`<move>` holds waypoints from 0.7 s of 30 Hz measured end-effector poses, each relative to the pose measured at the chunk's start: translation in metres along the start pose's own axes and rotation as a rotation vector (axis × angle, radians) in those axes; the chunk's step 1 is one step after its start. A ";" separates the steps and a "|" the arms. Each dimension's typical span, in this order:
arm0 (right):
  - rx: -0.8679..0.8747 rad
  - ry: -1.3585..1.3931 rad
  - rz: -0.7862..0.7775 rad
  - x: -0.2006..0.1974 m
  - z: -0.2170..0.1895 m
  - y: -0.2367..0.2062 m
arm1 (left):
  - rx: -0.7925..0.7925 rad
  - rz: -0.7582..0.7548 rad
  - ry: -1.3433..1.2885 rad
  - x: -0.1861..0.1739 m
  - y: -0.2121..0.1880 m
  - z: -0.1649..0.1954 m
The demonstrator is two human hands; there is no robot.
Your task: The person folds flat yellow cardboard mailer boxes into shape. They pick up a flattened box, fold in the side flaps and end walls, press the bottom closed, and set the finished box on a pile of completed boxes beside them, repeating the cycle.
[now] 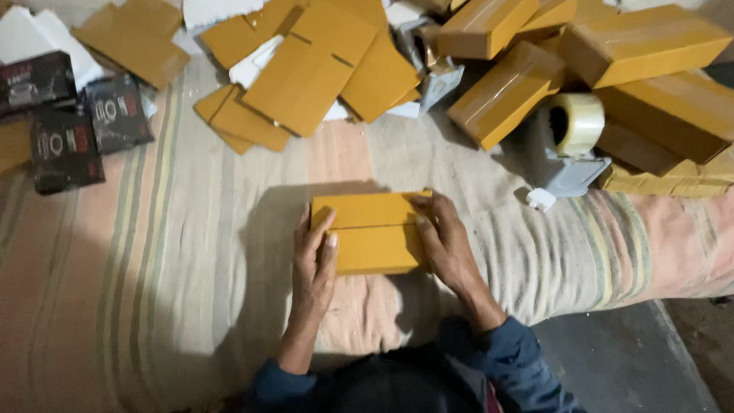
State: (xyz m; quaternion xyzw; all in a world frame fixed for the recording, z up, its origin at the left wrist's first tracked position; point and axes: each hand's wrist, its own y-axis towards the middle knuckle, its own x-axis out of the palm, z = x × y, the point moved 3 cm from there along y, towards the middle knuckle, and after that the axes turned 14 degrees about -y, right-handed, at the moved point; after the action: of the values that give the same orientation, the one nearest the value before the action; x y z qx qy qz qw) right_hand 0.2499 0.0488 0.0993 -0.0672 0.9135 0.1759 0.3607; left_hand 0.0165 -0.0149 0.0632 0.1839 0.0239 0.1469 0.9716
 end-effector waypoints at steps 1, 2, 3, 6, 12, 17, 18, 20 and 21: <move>-0.070 -0.299 -0.040 -0.001 -0.003 0.005 | 0.000 0.017 -0.014 0.002 -0.002 0.002; -0.149 -0.597 -0.075 0.000 -0.007 0.010 | 0.008 0.035 -0.029 0.003 -0.003 0.003; -0.169 -0.716 -0.009 0.003 -0.014 0.016 | 0.027 0.053 -0.044 0.004 -0.003 0.004; -0.224 -0.855 -0.003 0.037 -0.048 0.025 | -0.009 0.067 -0.104 0.002 -0.004 -0.002; -0.492 -0.863 -0.292 0.116 -0.109 0.023 | -0.181 0.138 -0.438 -0.019 -0.016 -0.050; -0.476 -0.674 -0.222 0.075 -0.092 0.030 | -0.104 0.122 -0.208 -0.029 -0.027 -0.074; -0.411 -0.672 -0.233 0.062 -0.083 0.029 | -0.173 0.168 -0.178 -0.032 -0.028 -0.071; -0.313 -0.765 -0.196 0.036 -0.063 0.021 | -0.333 0.227 -0.160 -0.037 -0.027 -0.057; -0.273 -0.811 -0.167 0.028 -0.055 0.021 | -0.399 0.261 -0.150 -0.041 -0.023 -0.045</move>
State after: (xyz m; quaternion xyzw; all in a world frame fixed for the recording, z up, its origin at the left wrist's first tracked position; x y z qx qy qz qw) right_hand 0.1893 0.0480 0.1235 -0.1132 0.6579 0.2774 0.6909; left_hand -0.0207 -0.0322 0.0129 0.0001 -0.1016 0.2590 0.9605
